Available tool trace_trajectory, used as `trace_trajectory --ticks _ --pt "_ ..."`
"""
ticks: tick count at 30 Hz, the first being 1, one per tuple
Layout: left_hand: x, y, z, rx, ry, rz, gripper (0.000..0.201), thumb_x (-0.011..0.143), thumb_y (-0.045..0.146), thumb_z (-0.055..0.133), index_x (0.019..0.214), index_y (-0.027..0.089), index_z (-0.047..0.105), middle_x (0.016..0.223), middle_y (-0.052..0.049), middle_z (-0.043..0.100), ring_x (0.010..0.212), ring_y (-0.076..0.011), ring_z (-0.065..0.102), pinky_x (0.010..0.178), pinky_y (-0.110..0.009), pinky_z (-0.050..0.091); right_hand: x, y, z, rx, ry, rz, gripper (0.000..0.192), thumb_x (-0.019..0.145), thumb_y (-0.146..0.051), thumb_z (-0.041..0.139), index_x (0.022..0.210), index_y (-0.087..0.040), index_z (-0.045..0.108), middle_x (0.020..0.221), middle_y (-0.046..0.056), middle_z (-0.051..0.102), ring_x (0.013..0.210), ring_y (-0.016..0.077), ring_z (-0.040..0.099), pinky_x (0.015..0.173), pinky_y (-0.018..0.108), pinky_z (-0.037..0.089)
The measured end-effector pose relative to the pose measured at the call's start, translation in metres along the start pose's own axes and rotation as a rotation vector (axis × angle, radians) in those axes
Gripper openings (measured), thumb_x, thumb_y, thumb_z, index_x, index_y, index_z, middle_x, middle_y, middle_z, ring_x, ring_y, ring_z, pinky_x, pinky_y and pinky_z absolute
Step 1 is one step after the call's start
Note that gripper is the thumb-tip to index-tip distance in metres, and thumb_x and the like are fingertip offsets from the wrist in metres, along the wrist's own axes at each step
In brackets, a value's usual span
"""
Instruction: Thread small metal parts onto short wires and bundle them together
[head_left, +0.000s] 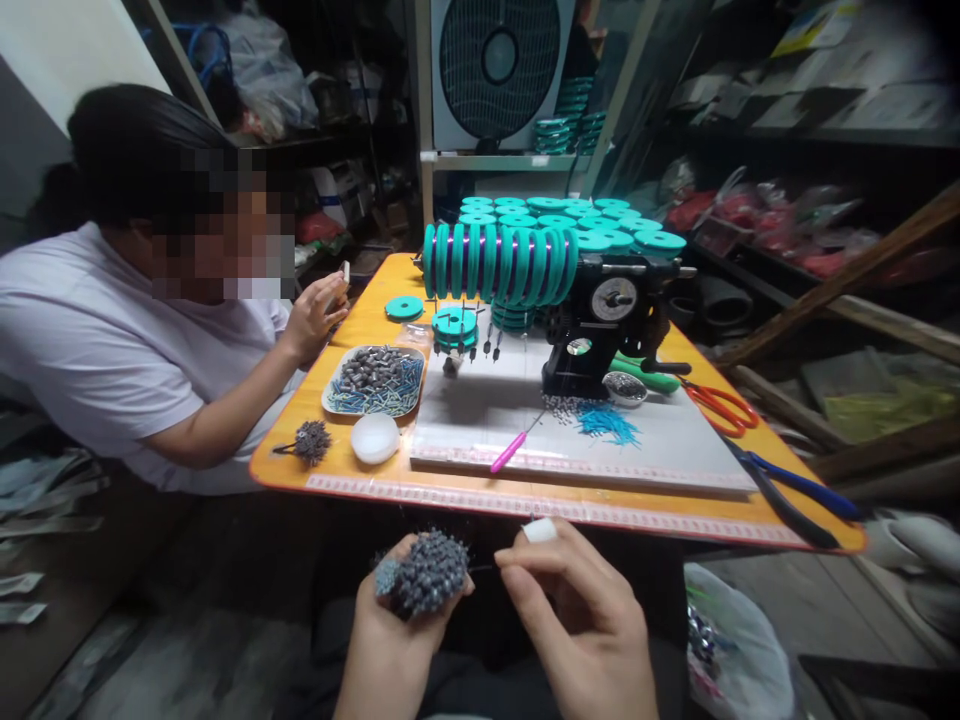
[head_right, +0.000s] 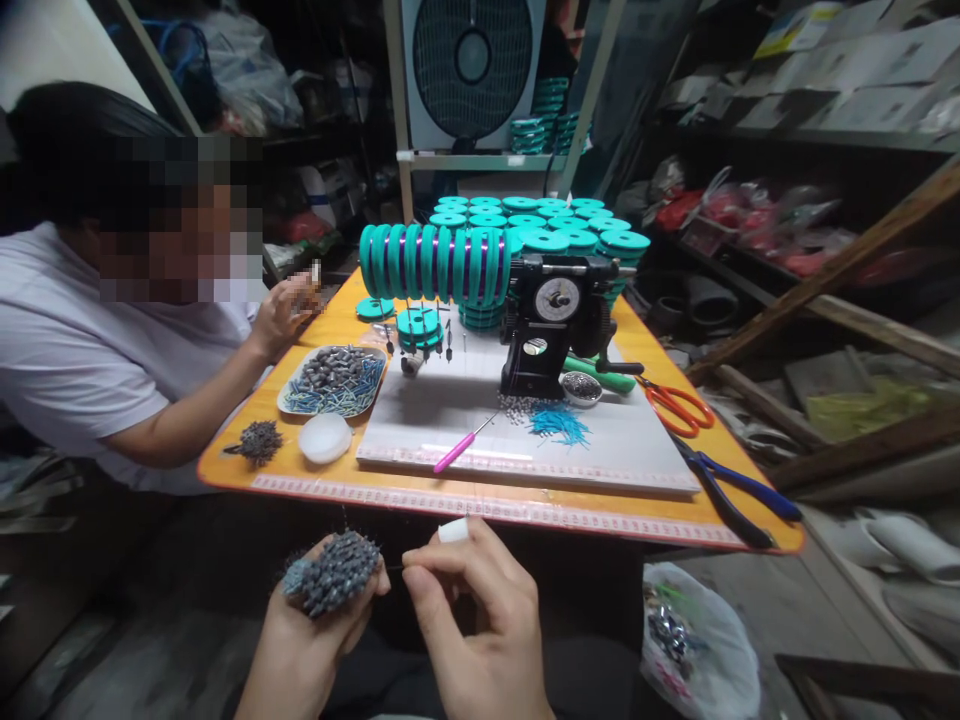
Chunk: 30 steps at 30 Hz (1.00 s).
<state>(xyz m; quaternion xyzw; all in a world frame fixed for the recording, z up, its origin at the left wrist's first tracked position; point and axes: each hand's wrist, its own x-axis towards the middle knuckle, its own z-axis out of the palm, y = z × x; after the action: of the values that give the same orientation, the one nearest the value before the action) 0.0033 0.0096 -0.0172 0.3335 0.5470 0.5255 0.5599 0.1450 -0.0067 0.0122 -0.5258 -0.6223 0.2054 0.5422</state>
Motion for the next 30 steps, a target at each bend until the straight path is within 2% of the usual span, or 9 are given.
trace_trajectory --ticks 3,8,13,15,17,20,22,26,30 --pt "0.009 -0.005 -0.004 0.038 -0.015 0.142 0.038 0.055 0.043 0.090 0.061 0.015 0.067 0.060 -0.004 0.061 0.052 -0.0122 0.052 0.043 -0.020 0.037 0.000 -0.005 -0.002 -0.045 -0.014 -0.043 0.011 0.089 -0.015 0.064 0.090 -0.017 0.074 0.078 0.004 0.064 0.072 0.0071 0.061 0.059 0.013 0.049" --pt "0.008 0.006 -0.009 0.203 -0.266 0.323 0.010 0.070 0.017 0.078 0.063 0.019 0.072 0.065 -0.003 0.065 0.062 -0.0140 0.059 0.060 -0.021 0.047 0.002 -0.008 -0.002 -0.080 -0.034 -0.018 0.011 0.090 -0.016 0.063 0.087 -0.018 0.074 0.074 0.003 0.062 0.066 0.0055 0.058 0.056 0.013 0.045" --pt "-0.006 0.017 -0.005 0.312 -0.095 0.366 0.003 0.070 0.021 0.077 0.071 0.022 0.075 0.066 -0.001 0.068 0.060 -0.0140 0.062 0.063 -0.022 0.047 0.001 -0.008 0.000 -0.108 -0.061 -0.016 0.014 0.090 -0.016 0.060 0.081 -0.015 0.071 0.072 0.003 0.059 0.063 0.0053 0.053 0.053 0.013 0.041" --pt "-0.009 0.017 -0.001 0.304 -0.053 0.324 0.010 0.071 0.026 0.077 0.066 0.021 0.071 0.065 -0.002 0.067 0.061 -0.0144 0.063 0.064 -0.022 0.047 -0.001 -0.006 0.002 -0.112 -0.073 0.014 0.017 0.091 -0.017 0.059 0.079 -0.015 0.069 0.071 0.003 0.058 0.059 0.0043 0.050 0.051 0.013 0.038" --pt "-0.011 0.016 0.002 0.216 -0.037 0.217 0.025 0.070 0.036 0.080 0.060 0.019 0.064 0.059 -0.002 0.063 0.058 -0.0139 0.060 0.062 -0.023 0.047 -0.003 -0.004 0.004 -0.111 -0.076 0.046 0.019 0.093 -0.019 0.058 0.078 -0.014 0.068 0.070 0.002 0.058 0.055 0.0032 0.047 0.049 0.014 0.036" --pt "-0.012 0.012 0.006 0.011 0.013 -0.040 0.044 0.057 0.049 0.089 0.072 0.016 0.065 0.060 -0.002 0.062 0.056 -0.0121 0.054 0.056 -0.023 0.045 -0.005 -0.001 0.006 -0.107 -0.060 0.053 0.019 0.093 -0.019 0.058 0.078 -0.014 0.068 0.070 0.002 0.059 0.055 0.0029 0.047 0.050 0.013 0.039" --pt "-0.013 0.011 0.008 -0.090 0.021 -0.168 0.054 0.051 0.050 0.093 0.080 0.014 0.064 0.061 -0.001 0.060 0.052 -0.0086 0.049 0.049 -0.019 0.038 -0.006 0.000 0.007 -0.086 -0.050 0.048 0.018 0.093 -0.019 0.059 0.078 -0.014 0.069 0.071 0.003 0.060 0.058 0.0039 0.051 0.052 0.012 0.042" --pt "-0.015 0.019 0.013 -0.211 -0.010 -0.252 0.058 0.048 0.049 0.095 0.072 0.012 0.057 0.053 0.006 0.045 0.047 -0.0002 0.031 0.044 -0.012 0.023 -0.006 0.001 0.007 -0.046 -0.030 0.027 0.015 0.092 -0.018 0.060 0.082 -0.016 0.072 0.075 0.003 0.063 0.068 0.0059 0.059 0.056 0.011 0.047" --pt "-0.016 0.030 0.015 -0.245 0.035 -0.277 0.062 0.040 0.047 0.097 0.073 0.013 0.058 0.060 0.006 0.049 0.050 0.0005 0.033 0.046 -0.012 0.025 -0.006 0.003 0.004 -0.104 -0.010 -0.037 0.009 0.089 -0.016 0.065 0.086 -0.018 0.073 0.077 0.002 0.066 0.074 0.0054 0.061 0.064 0.011 0.051"
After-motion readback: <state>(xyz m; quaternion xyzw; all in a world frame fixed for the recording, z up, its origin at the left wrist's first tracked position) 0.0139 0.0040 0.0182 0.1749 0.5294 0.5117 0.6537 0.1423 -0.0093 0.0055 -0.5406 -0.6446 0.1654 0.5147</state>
